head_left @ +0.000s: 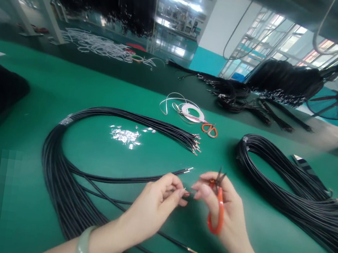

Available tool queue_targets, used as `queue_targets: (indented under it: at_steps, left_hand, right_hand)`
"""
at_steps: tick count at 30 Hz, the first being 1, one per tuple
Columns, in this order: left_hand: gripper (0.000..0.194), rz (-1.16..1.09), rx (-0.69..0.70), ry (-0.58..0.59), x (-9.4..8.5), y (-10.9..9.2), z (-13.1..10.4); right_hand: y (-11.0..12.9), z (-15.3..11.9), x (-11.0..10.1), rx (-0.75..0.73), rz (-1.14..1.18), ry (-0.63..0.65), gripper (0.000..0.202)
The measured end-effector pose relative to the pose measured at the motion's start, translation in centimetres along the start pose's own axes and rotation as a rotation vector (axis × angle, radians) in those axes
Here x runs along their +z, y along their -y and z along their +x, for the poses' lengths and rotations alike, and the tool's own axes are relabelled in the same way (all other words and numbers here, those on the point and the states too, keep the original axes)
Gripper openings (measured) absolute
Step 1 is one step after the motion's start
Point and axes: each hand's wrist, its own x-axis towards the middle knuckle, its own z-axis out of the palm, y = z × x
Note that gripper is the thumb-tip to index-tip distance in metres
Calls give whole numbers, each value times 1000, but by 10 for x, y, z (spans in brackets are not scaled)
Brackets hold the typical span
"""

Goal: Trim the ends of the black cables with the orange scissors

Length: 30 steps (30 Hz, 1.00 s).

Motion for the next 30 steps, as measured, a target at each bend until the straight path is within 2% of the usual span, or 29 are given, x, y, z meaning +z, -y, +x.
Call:
queue_targets:
  at_steps: [2, 6, 7, 9, 12, 16, 30]
  left_hand:
    - [17, -53, -21, -27, -2, 1, 4]
    - [17, -191, -59, -62, -4, 4, 11]
    - [18, -221, -64, -62, -5, 4, 12]
    - [18, -261, -73, -67, -4, 5, 13]
    - [16, -276, -84, -80, -2, 4, 14]
    - [15, -265, -73, -57, -1, 5, 13]
    - [16, -222, -43, -86, 3, 6, 10]
  right_hand:
    - [5, -3, -4, 39, 75, 49, 27]
    - [17, -16, -2, 326, 171, 498, 37]
    - [18, -19, 0, 377, 165, 572, 39]
    - [16, -25, 5, 429, 162, 642, 40]
    - [6, -28, 10, 474, 170, 669, 41]
    - [-2, -26, 12, 468, 180, 626, 39]
    - [-1, -26, 16, 469, 215, 600, 38]
